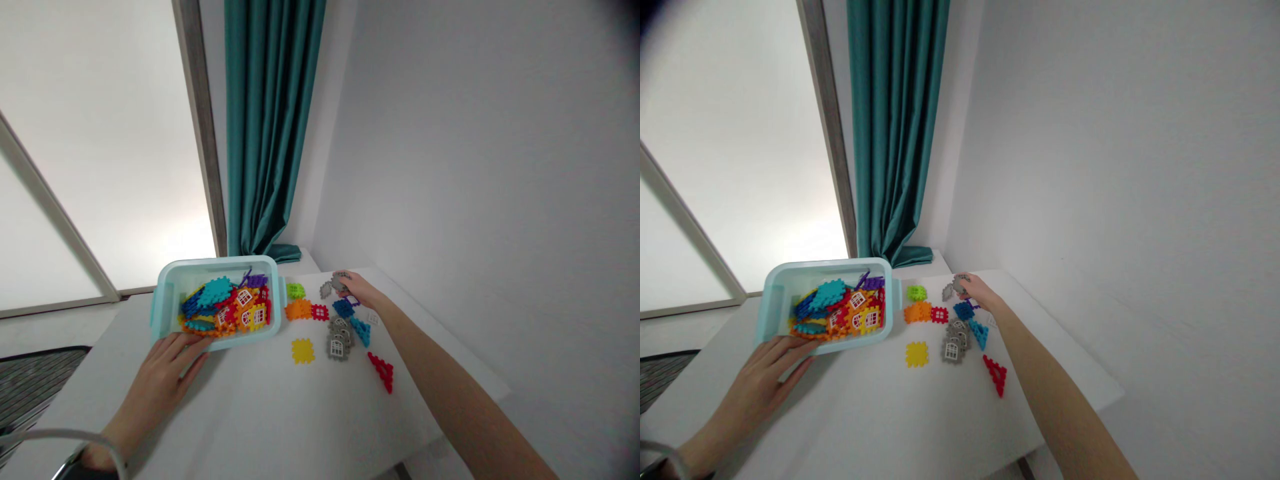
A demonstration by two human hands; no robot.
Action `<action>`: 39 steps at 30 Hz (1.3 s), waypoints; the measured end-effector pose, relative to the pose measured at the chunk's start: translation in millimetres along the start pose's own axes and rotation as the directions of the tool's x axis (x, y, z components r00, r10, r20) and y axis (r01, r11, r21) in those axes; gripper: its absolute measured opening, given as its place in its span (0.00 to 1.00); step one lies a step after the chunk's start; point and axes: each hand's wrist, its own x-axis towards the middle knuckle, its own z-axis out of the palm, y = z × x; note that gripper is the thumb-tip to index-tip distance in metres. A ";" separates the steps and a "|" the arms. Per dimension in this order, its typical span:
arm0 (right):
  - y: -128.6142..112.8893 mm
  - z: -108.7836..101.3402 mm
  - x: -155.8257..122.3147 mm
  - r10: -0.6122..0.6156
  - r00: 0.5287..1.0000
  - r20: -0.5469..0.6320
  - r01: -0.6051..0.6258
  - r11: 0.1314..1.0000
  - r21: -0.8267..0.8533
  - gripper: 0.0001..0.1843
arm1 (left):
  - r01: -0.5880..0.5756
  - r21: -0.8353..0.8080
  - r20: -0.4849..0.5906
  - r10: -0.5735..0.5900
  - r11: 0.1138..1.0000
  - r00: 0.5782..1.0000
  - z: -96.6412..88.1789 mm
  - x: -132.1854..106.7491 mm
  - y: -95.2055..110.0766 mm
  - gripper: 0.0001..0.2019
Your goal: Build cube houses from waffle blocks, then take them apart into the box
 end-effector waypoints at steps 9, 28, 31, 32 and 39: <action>-75.6 55.2 -60.0 -0.201 0.978 0.051 0.182 0.950 0.254 0.16 | -0.026 0.017 0.006 0.025 1.000 1.000 0.3 -1.8 0.6 0.11; -136.7 130.0 -61.2 -0.778 0.626 -0.049 0.719 0.601 -0.349 0.15 | -0.031 -0.008 0.031 0.031 0.999 0.999 -0.7 -4.2 -4.1 0.11; -104.6 102.1 -48.7 -0.669 0.742 -0.036 0.600 0.687 -0.411 0.16 | -0.033 -0.006 0.025 0.033 0.999 0.999 -0.6 -5.1 -4.9 0.11; -91.0 92.0 -42.3 -0.568 0.823 0.005 0.506 0.729 -0.461 0.17 | -0.032 -0.006 0.027 0.032 0.999 0.999 -0.5 -5.1 -4.8 0.11; -8.4 49.7 -13.5 -0.204 0.975 0.090 0.216 0.769 -0.601 0.17 | -0.052 0.006 0.010 0.051 0.999 0.999 -1.1 -1.6 -4.8 0.10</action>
